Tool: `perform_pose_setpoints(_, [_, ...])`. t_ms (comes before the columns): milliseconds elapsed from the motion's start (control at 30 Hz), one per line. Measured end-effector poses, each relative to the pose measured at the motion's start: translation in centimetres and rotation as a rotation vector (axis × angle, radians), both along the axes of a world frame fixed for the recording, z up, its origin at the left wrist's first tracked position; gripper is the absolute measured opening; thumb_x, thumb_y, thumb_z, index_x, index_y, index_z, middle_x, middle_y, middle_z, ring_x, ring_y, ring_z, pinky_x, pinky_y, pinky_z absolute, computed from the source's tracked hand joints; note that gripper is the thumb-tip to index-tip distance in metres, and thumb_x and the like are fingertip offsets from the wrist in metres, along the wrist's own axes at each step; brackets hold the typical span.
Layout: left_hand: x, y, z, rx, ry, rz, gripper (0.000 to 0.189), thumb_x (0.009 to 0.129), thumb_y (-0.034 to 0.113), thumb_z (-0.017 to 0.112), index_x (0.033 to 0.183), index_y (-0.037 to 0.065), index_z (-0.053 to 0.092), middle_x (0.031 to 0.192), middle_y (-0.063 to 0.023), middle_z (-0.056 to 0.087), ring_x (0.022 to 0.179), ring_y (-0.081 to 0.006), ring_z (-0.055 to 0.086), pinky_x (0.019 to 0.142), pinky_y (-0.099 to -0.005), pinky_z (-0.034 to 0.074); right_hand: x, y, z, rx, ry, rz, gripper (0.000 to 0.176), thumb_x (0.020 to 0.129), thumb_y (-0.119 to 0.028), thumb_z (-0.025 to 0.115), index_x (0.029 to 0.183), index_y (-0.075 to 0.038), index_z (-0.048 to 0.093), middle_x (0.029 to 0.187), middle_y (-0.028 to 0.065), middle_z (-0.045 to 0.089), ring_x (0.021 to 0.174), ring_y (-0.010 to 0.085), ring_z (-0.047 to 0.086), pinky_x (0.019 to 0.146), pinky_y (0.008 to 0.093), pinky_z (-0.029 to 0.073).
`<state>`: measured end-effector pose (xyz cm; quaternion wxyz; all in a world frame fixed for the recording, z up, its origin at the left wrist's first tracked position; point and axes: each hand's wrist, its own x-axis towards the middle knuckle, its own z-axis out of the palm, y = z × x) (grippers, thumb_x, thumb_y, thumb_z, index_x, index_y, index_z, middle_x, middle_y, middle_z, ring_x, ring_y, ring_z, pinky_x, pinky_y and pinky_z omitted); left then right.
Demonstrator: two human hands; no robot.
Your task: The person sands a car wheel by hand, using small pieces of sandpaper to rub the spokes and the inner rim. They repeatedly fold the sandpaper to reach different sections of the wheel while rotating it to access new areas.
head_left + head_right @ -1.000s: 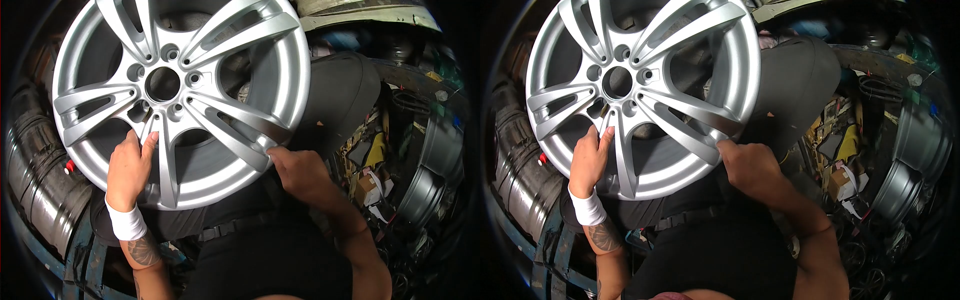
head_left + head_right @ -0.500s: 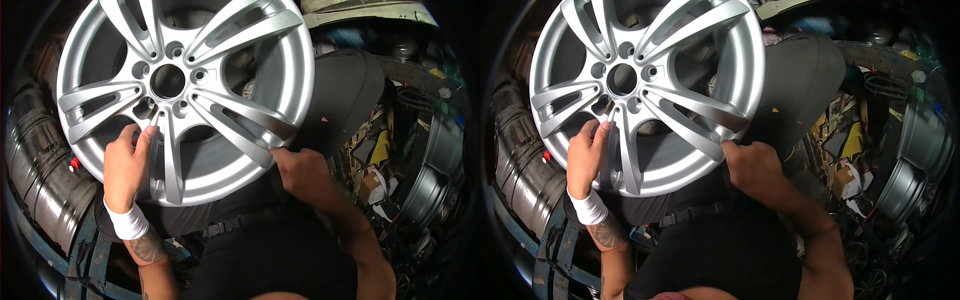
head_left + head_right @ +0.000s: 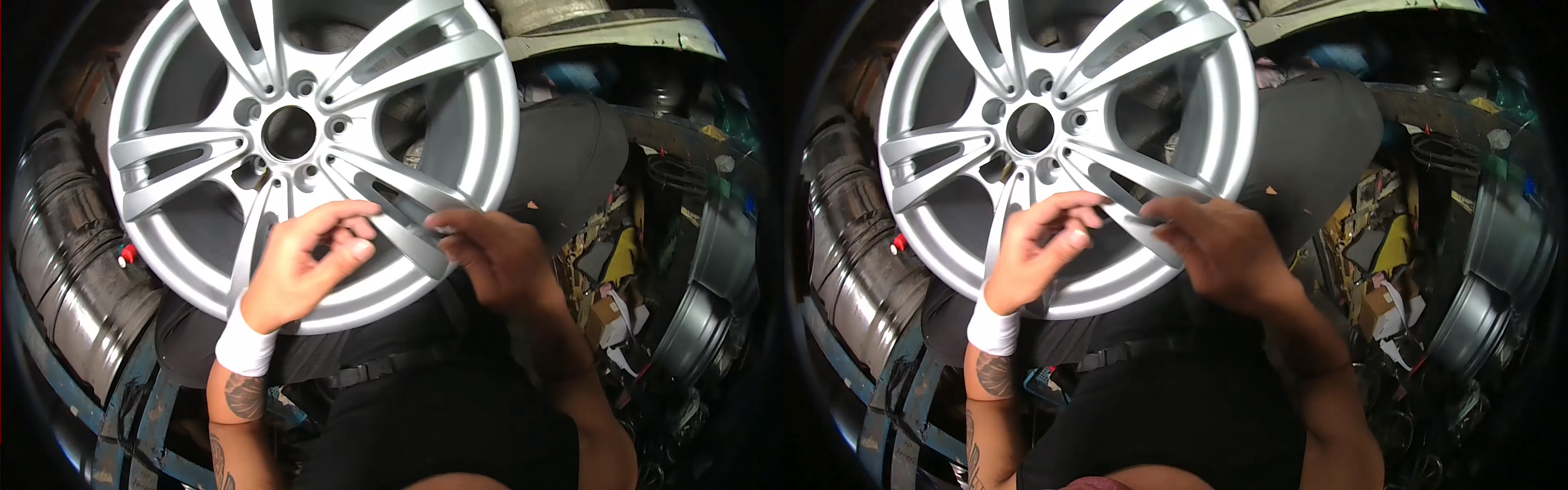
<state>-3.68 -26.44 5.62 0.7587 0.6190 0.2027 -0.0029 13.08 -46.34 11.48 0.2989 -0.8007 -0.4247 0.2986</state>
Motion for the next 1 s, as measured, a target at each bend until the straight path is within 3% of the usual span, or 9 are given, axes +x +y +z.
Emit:
perform_pose_setpoints(100, [-0.5, -0.7, -1.2, -0.195, 0.058, -0.105, 0.021, 0.098, 0.013, 0.075, 0.112, -0.003, 0.071, 0.087, -0.0014, 0.07, 0.076, -0.005, 0.06, 0.073, -0.022, 0.051, -1.2, 0.9, -2.2, 0.173, 0.045, 0.115, 0.021, 0.091, 0.0, 0.068, 0.108, -0.011, 0.071, 0.091, 0.006, 0.074, 0.079, 0.0267, 0.069, 0.074, 0.0369, 0.052])
perform_pose_setpoints(167, [-0.7, -1.0, -0.8, -0.473, 0.131, -0.007, 0.016, 0.099, 0.014, 0.074, 0.104, -0.001, 0.071, 0.086, -0.0022, 0.072, 0.076, -0.006, 0.064, 0.072, -0.0221, 0.053, -1.5, 1.2, -3.7, 0.312, 0.019, 0.147, 0.021, 0.09, -0.001, 0.068, 0.106, -0.014, 0.069, 0.091, 0.0028, 0.073, 0.08, 0.026, 0.069, 0.076, 0.0384, 0.049])
perform_pose_setpoints(300, [-0.7, -0.1, -0.2, -0.599, 0.136, -0.069, 0.013, 0.098, 0.013, 0.075, 0.098, 0.001, 0.069, 0.087, -0.0042, 0.073, 0.076, -0.0092, 0.07, 0.072, -0.0239, 0.057, -0.9, 1.9, -4.3, 0.459, 0.011, 0.249, 0.024, 0.087, 0.0, 0.069, 0.109, -0.012, 0.07, 0.095, 0.0025, 0.072, 0.079, 0.0269, 0.068, 0.079, 0.0372, 0.049])
perform_pose_setpoints(400, [-1.1, 0.4, -0.2, -0.623, 0.111, -0.103, 0.011, 0.096, 0.007, 0.076, 0.097, 0.0, 0.068, 0.088, -0.0064, 0.073, 0.075, -0.0117, 0.072, 0.072, -0.0252, 0.059, -0.9, 2.2, -3.7, 0.397, 0.218, 0.212, 0.027, 0.089, 0.005, 0.07, 0.114, -0.006, 0.068, 0.099, 0.0068, 0.074, 0.087, 0.0219, 0.07, 0.082, 0.0348, 0.053])
perform_pose_setpoints(500, [-1.3, -0.3, 0.0, -0.566, 0.076, 0.005, 0.011, 0.094, 0.003, 0.077, 0.095, 0.0, 0.067, 0.087, -0.008, 0.073, 0.076, -0.0126, 0.072, 0.073, -0.0264, 0.06, -2.1, 2.2, -4.2, 0.276, 1.047, -0.201, 0.031, 0.093, 0.001, 0.071, 0.123, -0.003, 0.063, 0.105, 0.0097, 0.071, 0.09, 0.0167, 0.069, 0.083, 0.0307, 0.053])
perform_pose_setpoints(633, [-1.3, -1.6, -0.6, -0.434, -0.029, 0.132, 0.01, 0.094, -0.001, 0.074, 0.096, -0.001, 0.064, 0.097, -0.0123, 0.073, 0.087, -0.0142, 0.073, 0.081, -0.0286, 0.06, -3.3, 2.5, -6.5, 0.291, 1.45, -0.397, 0.025, 0.098, -0.004, 0.068, 0.121, 0.001, 0.06, 0.111, 0.0097, 0.067, 0.094, 0.0133, 0.065, 0.089, 0.029, 0.053])
perform_pose_setpoints(767, [-1.0, -1.4, -0.5, -0.03, -0.042, 0.164, 0.019, 0.092, -0.002, 0.075, 0.109, -0.005, 0.066, 0.103, -0.0112, 0.074, 0.093, -0.0136, 0.072, 0.087, -0.0274, 0.058, -4.3, 3.3, -6.8, 0.356, 1.091, -0.421, 0.02, 0.099, -0.007, 0.069, 0.115, 0.003, 0.064, 0.103, 0.0095, 0.071, 0.094, 0.0154, 0.07, 0.085, 0.0304, 0.054])
perform_pose_setpoints(867, [-0.9, -0.8, -0.9, 0.16, -0.098, 0.181, 0.029, 0.088, 0.001, 0.078, 0.115, -0.003, 0.07, 0.102, -0.0095, 0.074, 0.09, -0.0146, 0.071, 0.084, -0.0278, 0.057, -3.4, 3.5, -5.5, 0.308, 0.361, -0.123, 0.018, 0.097, -0.005, 0.07, 0.112, 0.003, 0.066, 0.101, 0.0125, 0.075, 0.093, 0.0188, 0.074, 0.083, 0.0307, 0.056])
perform_pose_setpoints(1000, [-0.6, -0.6, 0.0, 0.35, -0.132, 0.172, 0.024, 0.085, 0.003, 0.081, 0.108, -0.001, 0.076, 0.099, -0.0108, 0.074, 0.087, -0.016, 0.07, 0.082, -0.0288, 0.056, -3.6, 3.7, -5.8, 0.343, 0.235, -0.118, 0.019, 0.093, -0.003, 0.072, 0.111, 0.0, 0.068, 0.099, 0.0128, 0.076, 0.09, 0.023, 0.075, 0.078, 0.0317, 0.058])
